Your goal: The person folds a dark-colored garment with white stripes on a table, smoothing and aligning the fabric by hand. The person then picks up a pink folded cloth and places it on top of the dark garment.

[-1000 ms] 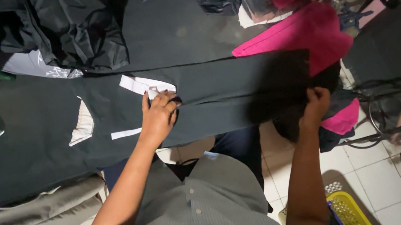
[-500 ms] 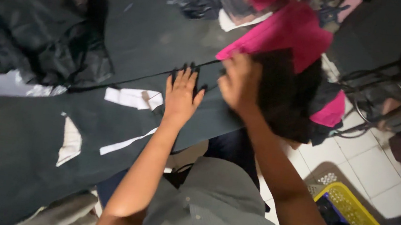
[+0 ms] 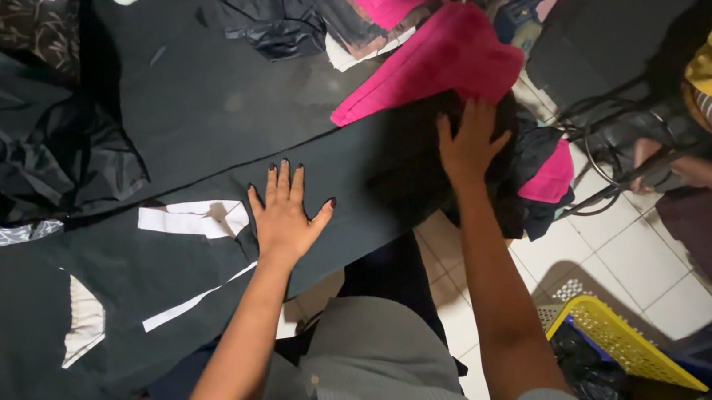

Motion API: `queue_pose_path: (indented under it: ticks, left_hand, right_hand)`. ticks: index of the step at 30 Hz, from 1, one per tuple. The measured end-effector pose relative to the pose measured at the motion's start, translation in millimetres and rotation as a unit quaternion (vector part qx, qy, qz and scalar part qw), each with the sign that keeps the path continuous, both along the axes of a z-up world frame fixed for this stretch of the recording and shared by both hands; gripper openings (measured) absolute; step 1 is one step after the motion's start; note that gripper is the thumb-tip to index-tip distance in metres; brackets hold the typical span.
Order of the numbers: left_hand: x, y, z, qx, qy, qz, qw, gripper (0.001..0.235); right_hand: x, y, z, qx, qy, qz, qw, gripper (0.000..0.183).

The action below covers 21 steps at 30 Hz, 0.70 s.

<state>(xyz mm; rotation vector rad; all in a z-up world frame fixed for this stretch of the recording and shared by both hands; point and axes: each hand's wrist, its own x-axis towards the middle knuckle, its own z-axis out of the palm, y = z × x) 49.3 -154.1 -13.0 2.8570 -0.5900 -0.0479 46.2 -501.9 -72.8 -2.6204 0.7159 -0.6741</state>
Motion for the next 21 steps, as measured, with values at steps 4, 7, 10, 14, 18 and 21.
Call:
queue_pose_path:
  ticks: [4,7,10,14,18,21]
  left_hand:
    - [-0.1,0.3,-4.2,-0.003,-0.006,-0.002,1.000,0.091]
    - [0.2,0.4,-5.5,0.000,0.002,0.002,1.000,0.091]
    - [0.6,0.5,-3.8,-0.013,-0.005,0.001,1.000,0.091]
    - [-4.2,1.2,-2.9,-0.035,-0.044,-0.013,0.998,0.088]
    - [-20.8,6.6,4.0,-0.099,-0.102,-0.117,0.983,0.064]
    - [-45.4,6.7,5.0,-0.120,-0.130,-0.143,0.974,0.046]
  right_hand:
    - [15.0,-9.9,-4.1,-0.048,-0.087,0.020,0.995,0.043]
    - [26.4,-15.8,-14.1,0.018,-0.109,0.004,0.994,0.022]
    - [37.3,-25.6,-24.4,0.052,-0.118,-0.004,0.992,0.013]
    - [39.7,-32.3,-30.6,0.075,-0.077,-0.017,0.994,0.011]
    - [11.0,-24.5,-15.5,0.054,-0.204,0.044,0.976,0.027]
    - [-33.0,-7.0,-10.6,0.024,-0.240,0.013,0.970,0.027]
